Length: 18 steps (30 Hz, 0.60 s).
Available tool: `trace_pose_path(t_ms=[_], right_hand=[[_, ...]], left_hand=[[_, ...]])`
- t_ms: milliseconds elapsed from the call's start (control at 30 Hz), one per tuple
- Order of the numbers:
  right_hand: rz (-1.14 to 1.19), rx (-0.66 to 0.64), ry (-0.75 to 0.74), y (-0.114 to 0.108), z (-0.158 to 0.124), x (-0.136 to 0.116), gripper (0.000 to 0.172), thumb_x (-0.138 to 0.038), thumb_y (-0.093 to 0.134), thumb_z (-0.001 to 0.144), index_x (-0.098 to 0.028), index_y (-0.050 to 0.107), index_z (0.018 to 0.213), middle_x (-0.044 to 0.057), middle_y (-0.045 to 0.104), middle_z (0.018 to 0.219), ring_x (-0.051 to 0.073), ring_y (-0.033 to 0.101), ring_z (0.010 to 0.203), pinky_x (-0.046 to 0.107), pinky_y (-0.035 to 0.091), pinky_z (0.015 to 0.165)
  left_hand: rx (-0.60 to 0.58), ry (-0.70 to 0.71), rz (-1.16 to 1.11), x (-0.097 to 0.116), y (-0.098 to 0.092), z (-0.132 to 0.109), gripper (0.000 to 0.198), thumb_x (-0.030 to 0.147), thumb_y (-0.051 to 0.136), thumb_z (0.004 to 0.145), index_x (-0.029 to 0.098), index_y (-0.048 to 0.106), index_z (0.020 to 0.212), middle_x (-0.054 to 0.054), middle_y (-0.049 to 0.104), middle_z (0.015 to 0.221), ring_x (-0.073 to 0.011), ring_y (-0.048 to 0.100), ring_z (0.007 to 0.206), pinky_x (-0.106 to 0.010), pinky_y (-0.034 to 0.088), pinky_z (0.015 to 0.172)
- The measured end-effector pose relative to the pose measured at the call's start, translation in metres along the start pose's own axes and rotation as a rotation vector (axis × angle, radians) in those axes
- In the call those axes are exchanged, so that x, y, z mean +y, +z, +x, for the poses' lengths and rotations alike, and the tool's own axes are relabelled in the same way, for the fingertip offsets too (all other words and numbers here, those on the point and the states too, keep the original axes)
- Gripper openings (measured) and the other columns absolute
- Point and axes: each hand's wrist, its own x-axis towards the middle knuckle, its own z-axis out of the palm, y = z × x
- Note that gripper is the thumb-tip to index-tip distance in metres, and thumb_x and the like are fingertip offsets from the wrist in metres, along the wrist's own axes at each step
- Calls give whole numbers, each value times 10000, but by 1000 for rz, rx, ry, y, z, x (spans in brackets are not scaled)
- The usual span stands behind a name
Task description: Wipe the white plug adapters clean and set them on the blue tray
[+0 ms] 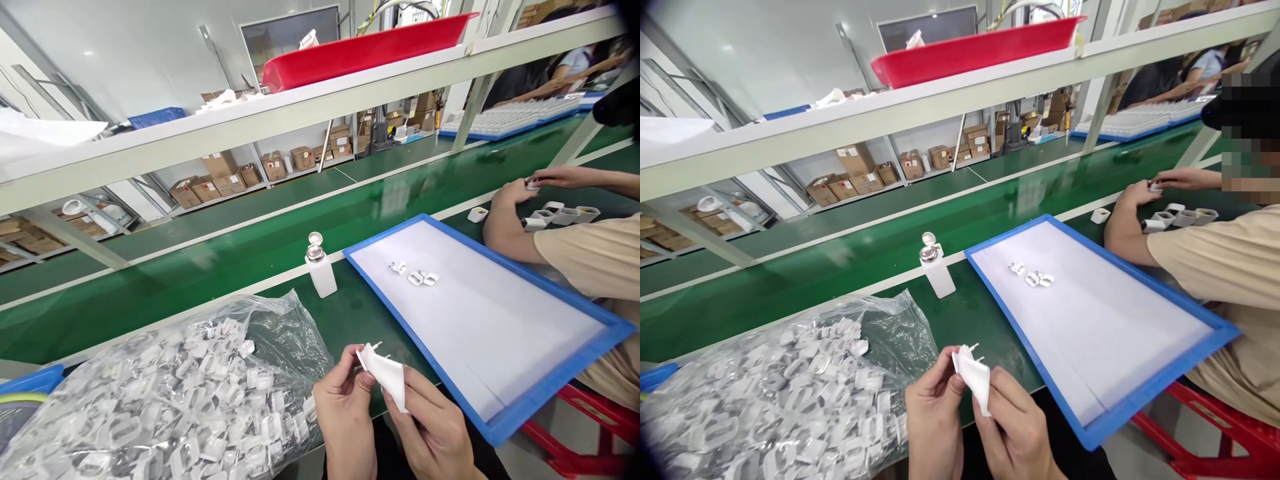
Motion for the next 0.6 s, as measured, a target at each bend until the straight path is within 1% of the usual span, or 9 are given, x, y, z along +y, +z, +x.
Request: trace_pose_path(t_ms=[100,167,267,333,367,400,467,533,600], right_hand=[[-35,1,-19,-3,-13,6,418,-37,514,939,-191,661,1299,108,677,1046,200,691,925,254,597,745],[-64,26,41,-7,-20,8,381,-66,508,959,-180,666,1287,98,672,1028,179,692,862,227,586,711],[-143,197,185,-13,-21,10,267,-101,533,972,-166,699,1171,75,648,947,146,649,723,199,541,611],[-175,288,169,-16,-13,9,199,-83,569,950,-160,699,1079,77,632,933,144,614,697,217,529,607],[-171,278,113,-17,-8,8,200,-60,574,937,-157,694,1064,82,625,932,151,607,712,233,534,631],[-154,230,41,-18,-2,7,228,-35,566,928,-151,687,1082,90,621,937,162,606,743,253,543,665],[-114,82,-102,-20,8,5,312,7,527,921,-127,661,1168,111,625,954,180,602,794,289,553,706],[-108,-7,-199,-22,15,3,347,26,500,919,-104,636,1210,134,642,974,182,580,783,301,547,677],[-143,-33,-258,-25,17,2,318,21,506,916,-82,636,1187,148,660,956,185,564,751,305,540,645]], left_hand=[[28,-39,-61,-1,1,3,338,332,900,694,158,820,972,-67,785,911,-157,684,805,-190,545,734],[68,-34,-73,-1,2,4,368,359,910,679,164,822,979,-61,786,872,-141,677,750,-195,552,722],[104,-24,-62,2,5,4,424,377,926,648,165,824,1000,-62,789,839,-138,676,681,-228,575,721],[110,-20,-43,3,8,2,436,377,929,639,162,825,1004,-74,796,874,-151,688,688,-249,587,734],[107,-14,-33,3,10,1,431,375,930,636,161,827,996,-79,799,889,-159,695,704,-253,589,740],[100,-4,-22,4,11,0,423,372,929,635,161,830,987,-82,801,903,-169,703,732,-253,590,750],[82,24,7,4,13,-1,389,369,923,642,171,836,966,-78,806,914,-186,713,792,-242,585,772],[68,46,43,4,14,-2,361,368,912,659,183,839,959,-66,809,906,-191,714,827,-227,577,786],[64,50,81,5,13,-2,349,375,900,675,177,839,955,-60,805,876,-187,708,805,-216,572,758]])
